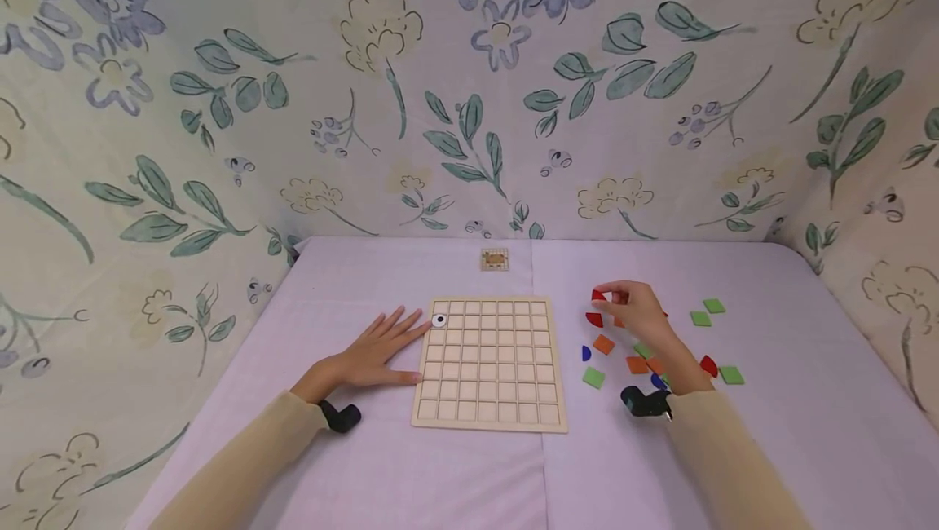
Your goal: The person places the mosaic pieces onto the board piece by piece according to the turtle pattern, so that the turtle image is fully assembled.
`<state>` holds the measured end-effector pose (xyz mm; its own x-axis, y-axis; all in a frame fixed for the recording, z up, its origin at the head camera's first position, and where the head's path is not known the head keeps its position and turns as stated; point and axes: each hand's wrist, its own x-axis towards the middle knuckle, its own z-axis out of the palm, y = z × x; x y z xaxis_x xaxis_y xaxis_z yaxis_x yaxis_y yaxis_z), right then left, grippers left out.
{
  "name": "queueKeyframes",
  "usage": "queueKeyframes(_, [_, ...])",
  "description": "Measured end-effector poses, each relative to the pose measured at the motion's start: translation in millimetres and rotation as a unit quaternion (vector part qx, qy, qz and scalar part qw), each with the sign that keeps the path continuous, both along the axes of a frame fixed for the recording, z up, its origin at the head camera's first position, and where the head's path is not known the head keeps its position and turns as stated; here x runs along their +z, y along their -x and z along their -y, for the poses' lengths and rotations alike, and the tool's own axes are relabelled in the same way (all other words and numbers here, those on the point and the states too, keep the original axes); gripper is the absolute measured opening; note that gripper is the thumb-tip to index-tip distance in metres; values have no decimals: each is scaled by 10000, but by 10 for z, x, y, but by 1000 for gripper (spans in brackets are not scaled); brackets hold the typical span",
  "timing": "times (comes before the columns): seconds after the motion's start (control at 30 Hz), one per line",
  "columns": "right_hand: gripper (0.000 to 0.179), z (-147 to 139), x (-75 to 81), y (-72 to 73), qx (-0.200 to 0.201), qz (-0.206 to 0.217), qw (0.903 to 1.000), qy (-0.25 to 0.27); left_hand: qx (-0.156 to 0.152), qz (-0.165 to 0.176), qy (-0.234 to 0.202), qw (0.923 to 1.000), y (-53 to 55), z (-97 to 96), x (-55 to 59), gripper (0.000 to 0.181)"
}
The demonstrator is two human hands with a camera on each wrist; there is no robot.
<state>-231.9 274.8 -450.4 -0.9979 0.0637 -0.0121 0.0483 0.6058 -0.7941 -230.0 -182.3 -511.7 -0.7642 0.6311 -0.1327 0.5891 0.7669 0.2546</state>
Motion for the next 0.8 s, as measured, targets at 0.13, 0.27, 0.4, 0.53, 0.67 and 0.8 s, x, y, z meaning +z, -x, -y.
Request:
queueKeyframes(0.13, [39, 247, 61, 18, 350, -57, 9994, 35, 14, 7, -58, 10000, -1, 1, 23, 96])
queueKeyframes(0.27, [34, 509, 69, 67, 699, -158, 9974, 110, 22, 9, -99, 9999, -6, 3, 34, 95])
queueKeyframes(0.4, [31, 761, 16, 138, 1023, -126, 9937, 430, 57, 61, -79, 9999, -5, 6, 20, 96])
queueKeyframes(0.53, [29, 997, -29, 161, 1241, -9, 9894, 749, 63, 63, -89, 9999, -4, 4, 14, 96])
queueKeyframes(0.67, [26, 1206, -88, 176, 1454, -80, 9847, 958, 75, 71, -139, 9998, -12, -1, 30, 96])
queueKeyframes(0.8, [25, 1393, -163, 196, 1618, -152, 9809, 1071, 94, 101, -150, 9998, -14, -3, 36, 96])
